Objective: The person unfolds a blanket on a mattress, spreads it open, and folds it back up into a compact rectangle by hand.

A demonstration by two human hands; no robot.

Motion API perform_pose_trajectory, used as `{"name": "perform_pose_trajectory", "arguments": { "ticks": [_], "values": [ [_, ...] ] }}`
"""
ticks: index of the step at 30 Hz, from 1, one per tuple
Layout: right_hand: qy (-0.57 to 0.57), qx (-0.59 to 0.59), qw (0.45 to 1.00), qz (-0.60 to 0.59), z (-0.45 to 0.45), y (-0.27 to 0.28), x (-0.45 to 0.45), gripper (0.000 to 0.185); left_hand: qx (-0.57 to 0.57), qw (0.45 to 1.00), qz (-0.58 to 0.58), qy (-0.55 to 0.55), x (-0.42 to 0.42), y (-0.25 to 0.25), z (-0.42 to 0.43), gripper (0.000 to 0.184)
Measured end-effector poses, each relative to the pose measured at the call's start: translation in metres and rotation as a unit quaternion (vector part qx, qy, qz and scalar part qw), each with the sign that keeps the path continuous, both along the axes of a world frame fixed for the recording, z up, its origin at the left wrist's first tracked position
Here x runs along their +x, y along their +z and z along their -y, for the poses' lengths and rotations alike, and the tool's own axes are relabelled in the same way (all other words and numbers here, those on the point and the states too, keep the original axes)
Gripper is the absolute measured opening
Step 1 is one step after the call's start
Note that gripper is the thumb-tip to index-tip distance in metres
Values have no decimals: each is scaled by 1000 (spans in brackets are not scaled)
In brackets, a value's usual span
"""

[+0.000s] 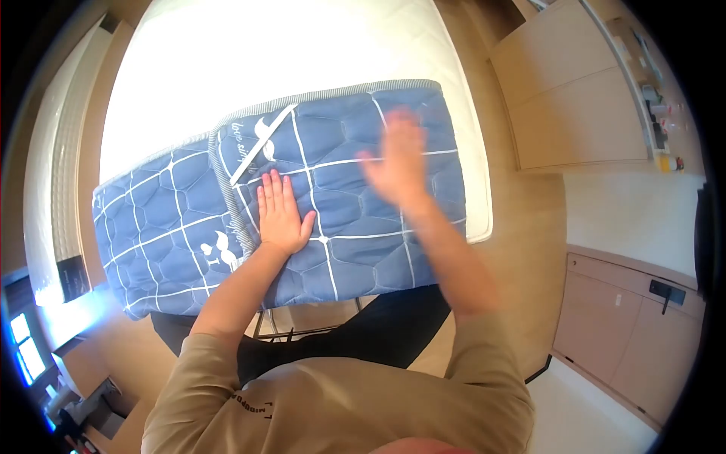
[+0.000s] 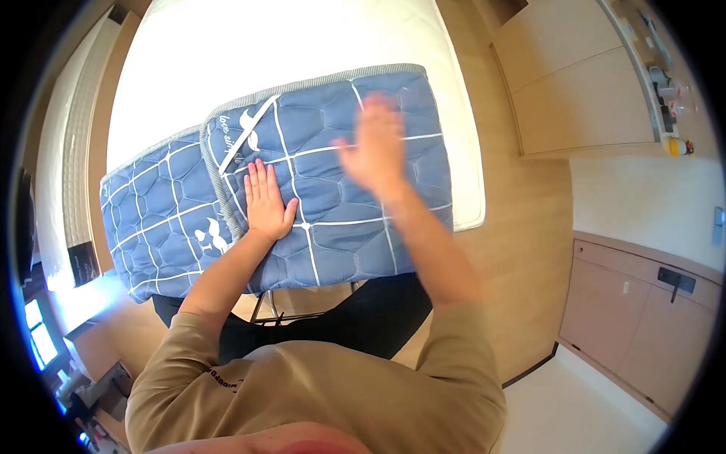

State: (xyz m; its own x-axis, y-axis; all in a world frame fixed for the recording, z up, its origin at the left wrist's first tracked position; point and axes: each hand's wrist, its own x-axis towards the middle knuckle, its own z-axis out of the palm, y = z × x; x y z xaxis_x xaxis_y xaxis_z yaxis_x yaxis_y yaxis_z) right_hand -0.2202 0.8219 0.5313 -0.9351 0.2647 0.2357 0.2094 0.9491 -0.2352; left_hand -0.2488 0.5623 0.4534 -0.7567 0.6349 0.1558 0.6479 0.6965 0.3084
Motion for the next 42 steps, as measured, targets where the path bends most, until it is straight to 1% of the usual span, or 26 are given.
{"name": "perform_pose_trajectory", "arguments": {
  "ticks": [1,2,4,6,9,14,17,19,20,22,24,25,26,28,30,32,33,34,35,36,38,39,40,42],
  "values": [
    [69,-33,997,20,29,1,-5,85,2,1000,-3,-2,0,-2,0,88],
    [117,-7,993,-6,51,-18,-6,83,-2,1000,-2,-2,2,-2,0,88],
    [152,-14,988,-2,60,-34,-8,78,-11,1000,-4,-1,1,-2,0,88],
    [117,3,993,11,40,-47,-6,75,-13,1000,-6,0,-1,-3,1,88],
    [54,26,998,31,-8,-41,12,72,-9,1000,-10,0,0,-3,1,89],
    [-58,130,988,55,-87,-42,50,73,-5,1000,-10,-3,-1,-3,2,88],
    [-154,90,983,41,-120,-56,71,72,5,1000,-10,-5,1,-3,2,88],
    [-198,-51,979,-8,-136,-67,98,71,2,1000,-14,-1,0,-3,2,88],
    [-217,-122,968,-32,-138,-73,113,71,7,1000,-14,-1,1,-2,3,88],
    [-246,-322,911,-74,-123,-77,154,71,18,1000,-14,1,1,-2,3,88],
    [-289,-409,864,54,-102,-50,191,68,29,999,-19,-4,0,-4,5,88],
    [-269,-533,801,47,-107,-62,214,62,33,999,-19,-4,0,-3,5,87],
    [-240,-648,722,46,-113,-80,232,57,33,999,-20,-1,-1,-2,7,87],
    [-279,-654,699,79,-89,-36,231,56,54,998,-21,-9,-2,-4,10,87],
    [-192,-637,737,119,-93,-41,225,58,67,997,-18,-17,-3,1,15,88],
    [-182,-675,704,130,-83,-34,208,60,107,993,-26,-39,-8,-8,23,90],
    [-170,-685,695,140,-84,-34,203,60,150,988,-18,-36,-6,1,25,85],
    [-162,-693,686,151,-87,-37,202,60,163,986,-4,-30,-2,10,29,79],
    [-147,-710,674,140,-96,-42,205,61,155,988,1,-16,6,28,34,72],
    [-133,-725,663,131,-102,-48,203,61,138,990,-26,1,19,37,42,67],
    [-146,-743,641,126,-106,-43,196,60,83,996,-29,15,56,58,68,66],
    [-161,-752,627,122,-105,-38,194,59,75,997,-20,28,79,58,80,66],
    [-165,-748,630,132,-103,-35,189,60,68,997,-6,37,102,57,90,66],
    [-177,-739,633,148,-100,-28,181,60,45,997,-4,65,128,37,98,68]
  ]
}}
